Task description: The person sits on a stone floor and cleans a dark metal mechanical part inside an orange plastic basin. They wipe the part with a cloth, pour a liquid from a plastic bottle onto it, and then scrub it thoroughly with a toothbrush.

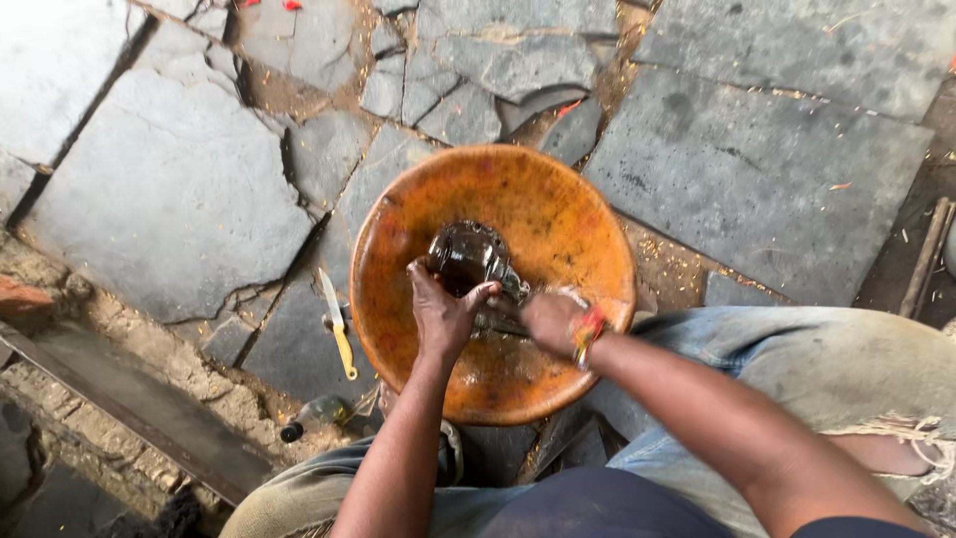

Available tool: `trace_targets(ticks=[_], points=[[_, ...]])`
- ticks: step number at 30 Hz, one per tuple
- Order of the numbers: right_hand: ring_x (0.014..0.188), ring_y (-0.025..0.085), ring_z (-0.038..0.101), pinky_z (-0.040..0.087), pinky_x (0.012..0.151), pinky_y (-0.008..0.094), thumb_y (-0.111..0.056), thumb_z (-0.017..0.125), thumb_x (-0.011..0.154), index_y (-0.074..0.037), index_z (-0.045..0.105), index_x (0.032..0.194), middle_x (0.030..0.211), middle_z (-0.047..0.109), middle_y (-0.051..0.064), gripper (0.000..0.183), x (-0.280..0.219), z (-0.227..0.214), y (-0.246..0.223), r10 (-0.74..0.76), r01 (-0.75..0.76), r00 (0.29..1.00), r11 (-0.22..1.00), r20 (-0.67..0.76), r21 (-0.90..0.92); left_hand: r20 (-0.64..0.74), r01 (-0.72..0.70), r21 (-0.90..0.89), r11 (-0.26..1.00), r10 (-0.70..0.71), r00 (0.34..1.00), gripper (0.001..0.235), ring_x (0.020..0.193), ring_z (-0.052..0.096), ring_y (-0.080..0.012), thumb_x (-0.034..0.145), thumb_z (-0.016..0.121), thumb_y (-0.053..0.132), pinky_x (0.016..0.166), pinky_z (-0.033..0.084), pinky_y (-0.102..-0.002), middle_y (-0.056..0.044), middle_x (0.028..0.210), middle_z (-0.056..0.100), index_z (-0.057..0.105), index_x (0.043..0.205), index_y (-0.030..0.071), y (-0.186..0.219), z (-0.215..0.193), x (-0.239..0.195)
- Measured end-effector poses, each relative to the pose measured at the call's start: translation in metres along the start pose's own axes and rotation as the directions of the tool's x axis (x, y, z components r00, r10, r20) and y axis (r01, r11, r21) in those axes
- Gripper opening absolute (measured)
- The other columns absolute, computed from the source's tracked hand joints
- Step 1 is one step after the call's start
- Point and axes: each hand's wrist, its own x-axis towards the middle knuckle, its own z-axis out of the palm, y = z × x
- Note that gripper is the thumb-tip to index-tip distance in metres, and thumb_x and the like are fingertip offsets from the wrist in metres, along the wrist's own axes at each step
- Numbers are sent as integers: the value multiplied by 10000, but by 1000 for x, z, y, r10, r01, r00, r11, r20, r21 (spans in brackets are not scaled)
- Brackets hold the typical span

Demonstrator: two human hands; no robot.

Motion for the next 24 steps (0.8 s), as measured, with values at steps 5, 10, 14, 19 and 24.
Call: trace_targets(ticks=[5,10,14,19,24], points=[[533,215,440,500,542,413,-198,643,868,-53,743,773,611,560,125,201,11,-29,-6,187,-226,964,952,191,208,33,66,84,994,-69,997,1070,1163,648,-384,616,963,473,982,519,-459,-258,1254,645,373,1344,-43,-2,-3,1],[412,193,408,447,432,418,-91,540,871,-242,719,1269,655,680,94,461,34,-69,12,502,-505,856,766,119,399,146,74,72,995,-84,986,1118,1153,677,-341,648,909,514,1003,531,-416,-234,1250,675,317,1409,-53,-1,-8,7],[463,106,465,479,405,285,10,426,978,-68,703,1261,768,732,163,404,36,-38,-7,459,-461,883,804,102,375,13,104,113,988,-106,994,1069,1137,673,-382,630,910,509,969,532,-453,-265,1248,657,372,1355,-64,1,-1,-3],[402,181,468,453,365,330,101,401,795,-62,599,1372,1019,734,86,632,20,-37,-7,427,-477,879,771,214,421,-130,309,229,923,-286,949,1051,1069,624,-404,587,947,563,899,515,-508,-270,1143,614,414,1287,-12,20,12,-24],[530,134,418,400,471,315,-14,466,933,-31,729,1040,649,592,92,284,37,27,7,413,-417,909,895,57,161,-169,310,25,950,-302,938,747,963,661,-307,829,739,627,843,542,-476,-189,1059,677,561,1196,1,-32,17,-6]])
